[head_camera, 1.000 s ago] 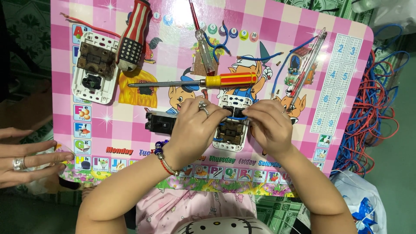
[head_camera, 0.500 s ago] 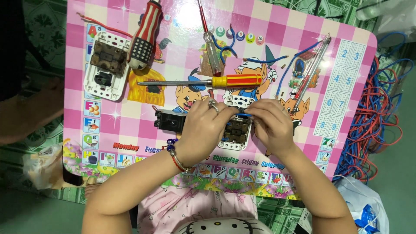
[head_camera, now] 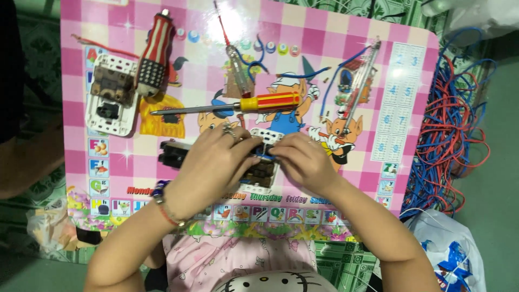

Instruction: The person strips the insulation from blue wires and inserts them into the terminals of a white electrical switch. They use a screwdriver to tighten the terminal screws and secure the connections.

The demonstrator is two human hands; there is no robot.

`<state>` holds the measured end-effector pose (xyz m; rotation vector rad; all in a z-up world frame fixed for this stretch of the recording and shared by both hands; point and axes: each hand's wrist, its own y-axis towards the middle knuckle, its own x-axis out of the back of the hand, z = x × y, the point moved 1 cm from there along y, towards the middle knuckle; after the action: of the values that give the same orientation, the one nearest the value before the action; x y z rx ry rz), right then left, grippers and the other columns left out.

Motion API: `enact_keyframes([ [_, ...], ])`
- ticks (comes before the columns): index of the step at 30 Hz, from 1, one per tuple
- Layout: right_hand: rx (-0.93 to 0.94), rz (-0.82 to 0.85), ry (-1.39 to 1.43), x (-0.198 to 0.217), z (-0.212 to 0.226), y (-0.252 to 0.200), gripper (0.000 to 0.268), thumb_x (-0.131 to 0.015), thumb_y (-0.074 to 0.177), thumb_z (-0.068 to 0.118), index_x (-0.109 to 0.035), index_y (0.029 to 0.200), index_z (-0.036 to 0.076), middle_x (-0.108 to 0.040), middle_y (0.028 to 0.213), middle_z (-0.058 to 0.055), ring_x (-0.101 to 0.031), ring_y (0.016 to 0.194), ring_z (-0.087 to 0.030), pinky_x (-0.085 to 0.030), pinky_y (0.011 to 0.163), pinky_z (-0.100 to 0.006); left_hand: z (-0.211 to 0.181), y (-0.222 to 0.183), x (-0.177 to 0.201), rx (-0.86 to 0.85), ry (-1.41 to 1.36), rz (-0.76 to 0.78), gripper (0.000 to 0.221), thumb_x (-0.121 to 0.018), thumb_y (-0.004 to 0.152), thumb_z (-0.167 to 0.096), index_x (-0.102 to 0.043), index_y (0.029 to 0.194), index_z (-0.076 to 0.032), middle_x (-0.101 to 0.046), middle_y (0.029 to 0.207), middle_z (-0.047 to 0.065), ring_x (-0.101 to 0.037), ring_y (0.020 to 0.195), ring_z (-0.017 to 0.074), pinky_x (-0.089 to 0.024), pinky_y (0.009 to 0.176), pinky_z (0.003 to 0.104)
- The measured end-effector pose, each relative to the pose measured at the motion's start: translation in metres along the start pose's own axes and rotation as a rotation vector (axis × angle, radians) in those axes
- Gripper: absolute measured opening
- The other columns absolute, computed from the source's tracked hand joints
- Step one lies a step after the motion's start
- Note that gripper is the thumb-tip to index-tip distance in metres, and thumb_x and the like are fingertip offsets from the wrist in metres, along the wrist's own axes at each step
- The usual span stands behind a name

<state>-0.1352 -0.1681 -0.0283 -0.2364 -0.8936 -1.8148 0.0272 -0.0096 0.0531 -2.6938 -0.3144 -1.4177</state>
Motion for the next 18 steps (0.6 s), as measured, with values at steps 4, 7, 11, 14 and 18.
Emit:
enact_keyframes([
  [4,-0.019,0.182,-0.024,0.013,0.014,0.011,0.015,-0.074,0.086,0.001,-0.07,0.1,0.001,-0.067,0.098,-0.009,-0.065,0.088,-0.026,-0.053,0.08,-0.036,-0.016,0.025,0.016,-0.083,0.028,-0.036,0.034,-0.065,0.092,-0.017,-0.065,0.123,-0.003,-0.065,0.109,0.011,-0.06,0.088,0.0292,-0.045,0.08,0.04],
  [7,0.009,0.222,0.028,0.01,0.008,0.007,0.013,-0.072,0.088,0.002,-0.07,0.101,0.002,-0.065,0.097,-0.01,-0.062,0.084,-0.026,-0.05,0.076,-0.035,-0.011,0.058,-0.004,-0.158,0.128,-0.111,0.031,-0.068,0.082,-0.017,-0.07,0.113,-0.012,-0.065,0.114,0.008,-0.059,0.101,0.0292,-0.044,0.086,0.041],
  [11,0.094,0.076,0.017,0.005,-0.002,-0.002,0.013,-0.063,0.101,0.017,-0.072,0.097,0.009,-0.066,0.089,-0.01,-0.067,0.081,-0.032,-0.056,0.074,-0.043,-0.004,0.095,-0.056,-0.328,0.353,-0.292,0.006,-0.073,0.086,-0.017,-0.075,0.081,-0.018,-0.063,0.081,0.005,-0.056,0.086,0.0286,-0.042,0.071,0.042],
  [14,0.064,0.109,0.016,0.007,0.0,-0.001,0.013,-0.063,0.101,0.019,-0.072,0.097,0.011,-0.066,0.09,-0.008,-0.067,0.081,-0.031,-0.055,0.074,-0.042,0.004,0.11,-0.082,-0.379,0.421,-0.348,0.012,-0.074,0.082,-0.012,-0.074,0.071,-0.015,-0.059,0.067,0.007,-0.051,0.082,0.0294,-0.04,0.071,0.043],
  [18,0.031,0.119,0.069,0.008,0.002,0.003,0.016,-0.06,0.102,0.019,-0.073,0.097,0.01,-0.068,0.09,-0.008,-0.067,0.08,-0.031,-0.055,0.072,-0.042,0.007,0.112,-0.07,-0.462,0.421,-0.34,0.009,-0.075,0.079,-0.015,-0.075,0.07,-0.018,-0.061,0.065,0.004,-0.053,0.085,0.0286,-0.042,0.074,0.043],
])
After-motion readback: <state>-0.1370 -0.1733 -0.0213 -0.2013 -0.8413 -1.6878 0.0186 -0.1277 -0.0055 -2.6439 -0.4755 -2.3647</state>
